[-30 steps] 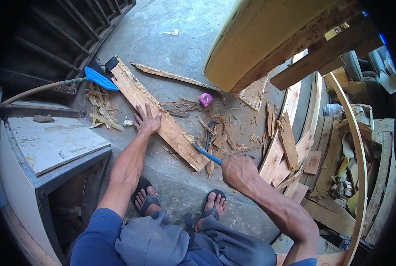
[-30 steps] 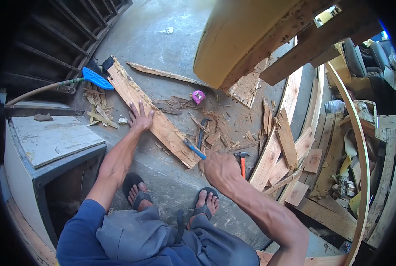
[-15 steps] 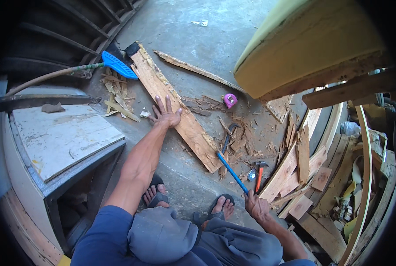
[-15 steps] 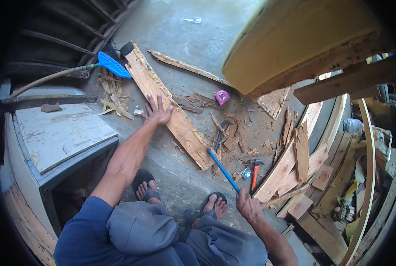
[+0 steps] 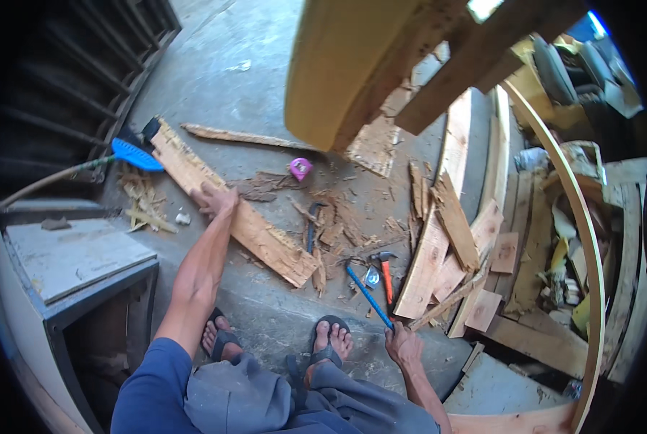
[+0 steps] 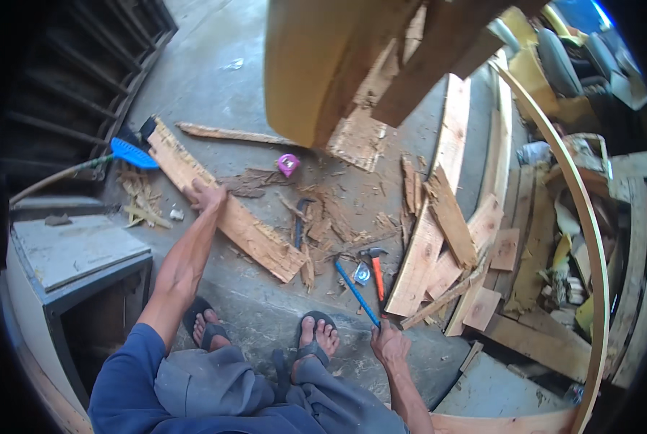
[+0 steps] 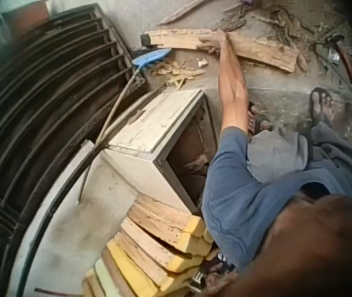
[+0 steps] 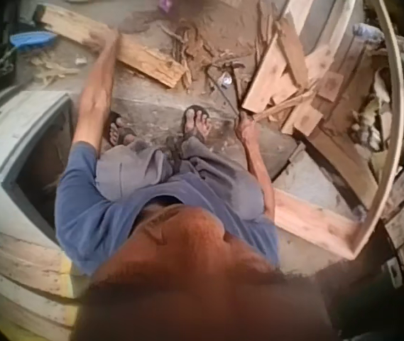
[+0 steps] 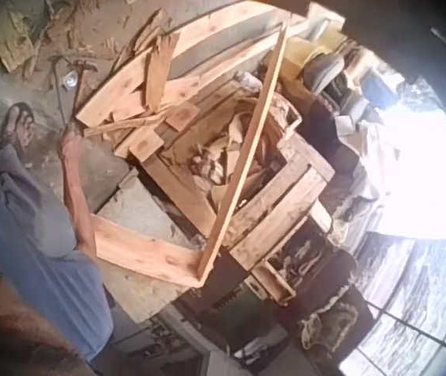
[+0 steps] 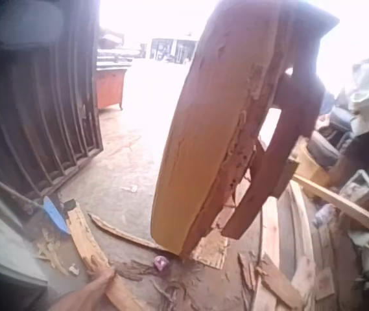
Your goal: The person uses a hammer and a crowbar to dismantle a large piece of wooden furniture. They repeatedly pry and strike the wooden frame to separate planks and structural components, creating a pile of debris on the floor.
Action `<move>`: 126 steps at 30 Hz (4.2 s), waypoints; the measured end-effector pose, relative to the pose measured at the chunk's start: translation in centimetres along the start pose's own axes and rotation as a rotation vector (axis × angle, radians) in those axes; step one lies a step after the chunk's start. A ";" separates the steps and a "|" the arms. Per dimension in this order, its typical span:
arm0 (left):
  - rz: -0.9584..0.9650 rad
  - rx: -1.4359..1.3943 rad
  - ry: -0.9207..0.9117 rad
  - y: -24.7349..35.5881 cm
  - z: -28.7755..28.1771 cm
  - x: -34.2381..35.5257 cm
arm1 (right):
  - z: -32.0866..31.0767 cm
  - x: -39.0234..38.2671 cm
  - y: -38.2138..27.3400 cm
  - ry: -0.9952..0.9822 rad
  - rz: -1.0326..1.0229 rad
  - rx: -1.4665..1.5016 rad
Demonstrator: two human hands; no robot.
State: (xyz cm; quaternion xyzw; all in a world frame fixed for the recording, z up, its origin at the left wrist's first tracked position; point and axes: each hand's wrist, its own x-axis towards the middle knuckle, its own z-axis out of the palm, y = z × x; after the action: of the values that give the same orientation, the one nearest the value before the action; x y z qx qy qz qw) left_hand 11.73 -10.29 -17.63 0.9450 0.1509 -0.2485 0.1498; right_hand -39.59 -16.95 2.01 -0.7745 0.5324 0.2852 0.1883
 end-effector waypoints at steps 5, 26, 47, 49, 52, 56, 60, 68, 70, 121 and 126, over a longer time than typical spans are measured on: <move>0.192 -0.358 0.175 -2.9 -1.0 0.2 | -0.7 0.6 -1.6 0.312 -0.152 0.292; 1.024 -0.318 -0.437 -9.4 -10.7 -30.8 | 0.5 -5.5 3.6 0.121 -0.080 0.768; 1.105 -0.248 -0.726 6.4 -9.1 -30.0 | -6.4 0.1 6.1 0.783 0.016 0.725; 1.158 -0.338 -0.637 11.2 -7.3 -30.0 | -5.9 0.7 -1.5 0.599 -0.260 0.658; 1.295 -0.440 -0.260 17.7 -4.9 -27.4 | -7.5 -1.5 -7.5 -0.297 -0.805 0.833; 1.375 -0.535 -0.051 24.5 -3.2 -29.2 | -3.7 -1.9 -5.9 -0.320 -0.489 0.325; 1.196 -0.680 -0.427 27.3 -5.2 -29.5 | -4.0 -3.6 -2.2 -0.068 -0.081 0.266; 1.277 -0.605 -0.459 27.3 -5.2 -28.3 | -0.9 -7.8 -2.1 -0.072 0.306 0.547; 1.291 -0.606 -0.392 27.0 -5.3 -28.4 | -0.5 -6.6 -3.5 -0.118 0.217 0.534; 1.848 -0.319 1.152 39.4 -25.9 -36.3 | 15.8 11.2 1.2 0.399 0.301 0.634; 1.823 -0.338 1.146 40.6 -25.3 -35.5 | 15.3 12.0 1.1 0.293 0.353 0.636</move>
State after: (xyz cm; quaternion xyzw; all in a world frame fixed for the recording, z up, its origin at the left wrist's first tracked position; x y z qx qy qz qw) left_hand 7.59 -45.62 30.11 0.6445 -0.5268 0.4572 0.3132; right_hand -41.01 -16.82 -17.39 -0.6066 0.7404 0.0204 0.2890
